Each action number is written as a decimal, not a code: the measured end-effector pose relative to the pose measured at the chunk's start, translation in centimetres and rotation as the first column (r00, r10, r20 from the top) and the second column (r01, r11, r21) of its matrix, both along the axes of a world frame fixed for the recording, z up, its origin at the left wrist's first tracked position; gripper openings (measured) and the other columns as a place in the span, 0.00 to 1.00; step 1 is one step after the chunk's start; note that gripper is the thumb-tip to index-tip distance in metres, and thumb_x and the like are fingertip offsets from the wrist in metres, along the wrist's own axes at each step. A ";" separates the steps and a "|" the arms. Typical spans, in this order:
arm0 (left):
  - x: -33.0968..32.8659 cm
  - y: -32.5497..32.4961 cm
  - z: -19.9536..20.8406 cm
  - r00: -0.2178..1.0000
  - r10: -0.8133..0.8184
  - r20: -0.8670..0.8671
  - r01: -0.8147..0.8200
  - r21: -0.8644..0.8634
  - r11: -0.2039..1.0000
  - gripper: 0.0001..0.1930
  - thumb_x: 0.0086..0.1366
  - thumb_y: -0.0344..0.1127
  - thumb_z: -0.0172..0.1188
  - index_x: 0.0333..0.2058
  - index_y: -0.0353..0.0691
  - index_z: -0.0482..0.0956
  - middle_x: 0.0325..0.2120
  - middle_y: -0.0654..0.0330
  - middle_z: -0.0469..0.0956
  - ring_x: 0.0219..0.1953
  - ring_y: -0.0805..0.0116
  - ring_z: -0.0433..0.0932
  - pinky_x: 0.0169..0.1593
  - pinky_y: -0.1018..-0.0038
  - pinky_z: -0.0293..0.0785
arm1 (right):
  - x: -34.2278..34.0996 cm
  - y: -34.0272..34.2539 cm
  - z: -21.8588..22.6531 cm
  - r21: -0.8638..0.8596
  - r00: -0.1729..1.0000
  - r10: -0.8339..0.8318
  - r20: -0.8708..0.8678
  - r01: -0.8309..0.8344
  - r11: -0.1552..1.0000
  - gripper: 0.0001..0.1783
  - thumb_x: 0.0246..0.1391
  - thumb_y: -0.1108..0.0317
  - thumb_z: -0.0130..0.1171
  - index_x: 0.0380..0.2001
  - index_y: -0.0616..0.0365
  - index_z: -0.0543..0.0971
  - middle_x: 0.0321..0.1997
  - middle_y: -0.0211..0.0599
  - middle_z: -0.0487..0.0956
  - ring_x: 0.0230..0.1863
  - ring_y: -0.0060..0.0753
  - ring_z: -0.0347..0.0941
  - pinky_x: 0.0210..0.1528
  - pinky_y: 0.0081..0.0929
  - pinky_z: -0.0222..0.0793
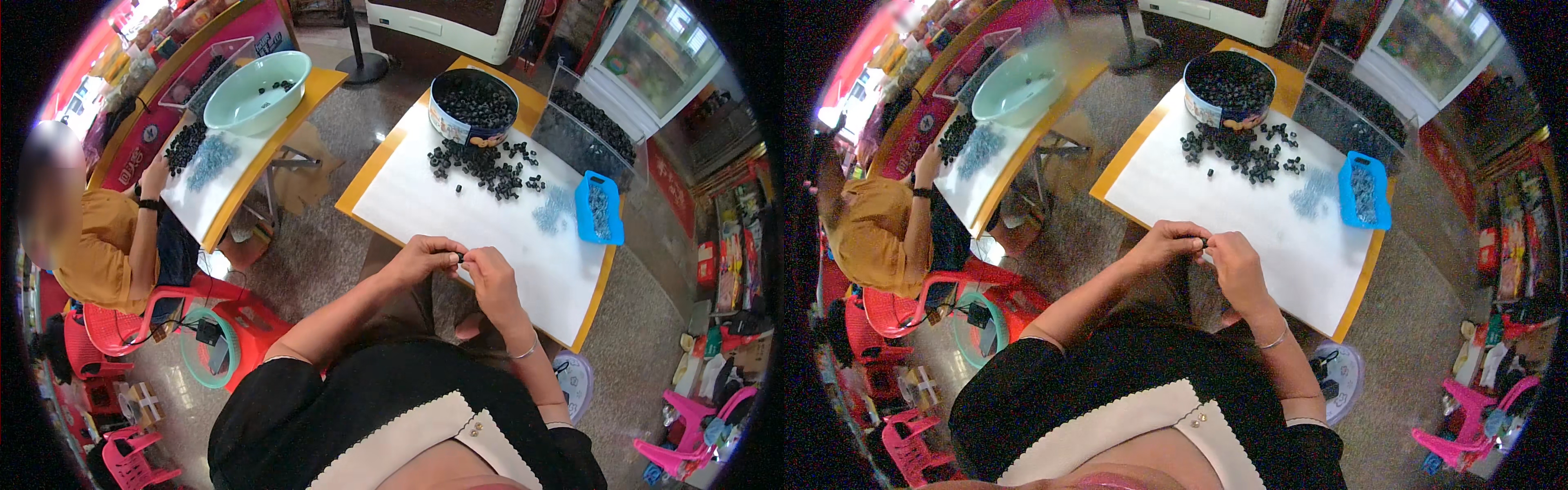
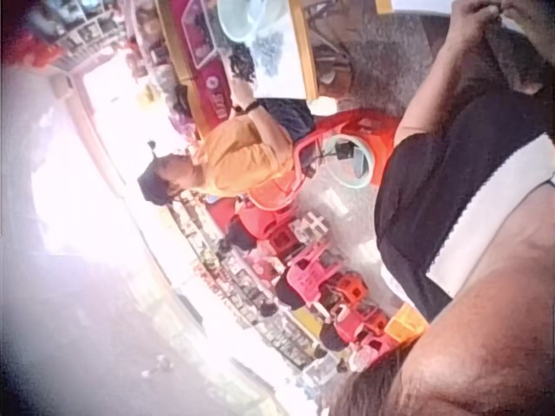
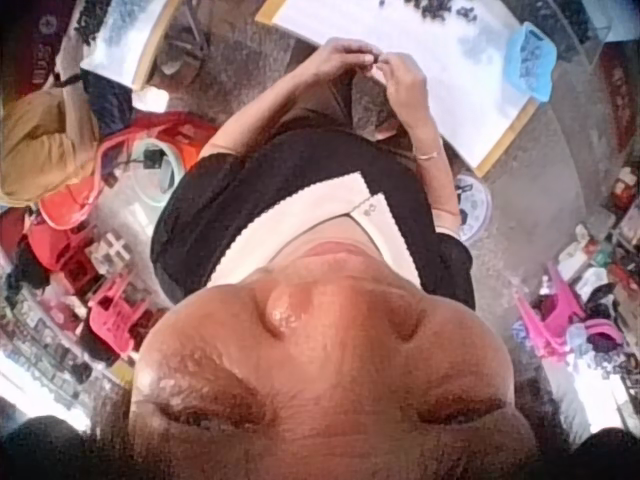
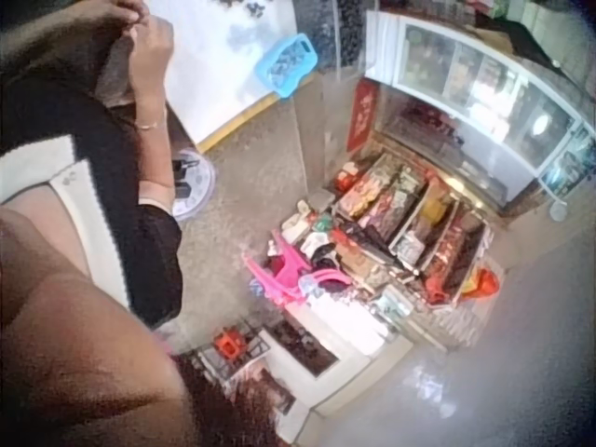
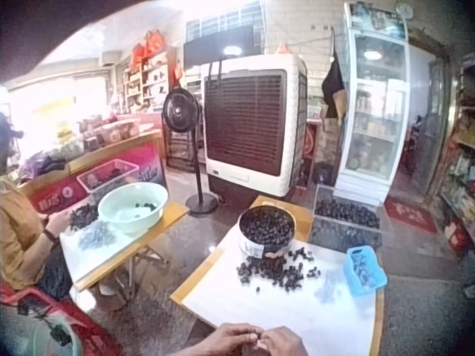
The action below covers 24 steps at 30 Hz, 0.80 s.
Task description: Assembling small black plastic/rubber components by hand at a table.
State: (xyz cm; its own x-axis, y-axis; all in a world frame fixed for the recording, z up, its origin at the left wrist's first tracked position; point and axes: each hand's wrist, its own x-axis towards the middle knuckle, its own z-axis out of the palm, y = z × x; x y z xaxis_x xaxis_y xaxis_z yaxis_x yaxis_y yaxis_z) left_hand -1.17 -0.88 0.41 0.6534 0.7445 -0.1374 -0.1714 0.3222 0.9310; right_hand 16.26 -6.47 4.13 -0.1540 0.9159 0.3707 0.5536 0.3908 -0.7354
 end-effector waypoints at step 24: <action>1.1 -0.7 0.5 0.951 0.208 0.229 -0.091 -0.434 0.896 0.11 0.63 0.28 0.54 0.43 0.31 0.73 0.33 0.58 0.76 0.31 0.72 0.76 0.38 0.78 0.77 | 0.2 0.1 -0.2 -0.390 0.766 -0.265 -0.585 0.021 0.921 0.05 0.52 0.75 0.57 0.33 0.64 0.76 0.28 0.27 0.74 0.28 0.15 0.67 0.33 0.13 0.65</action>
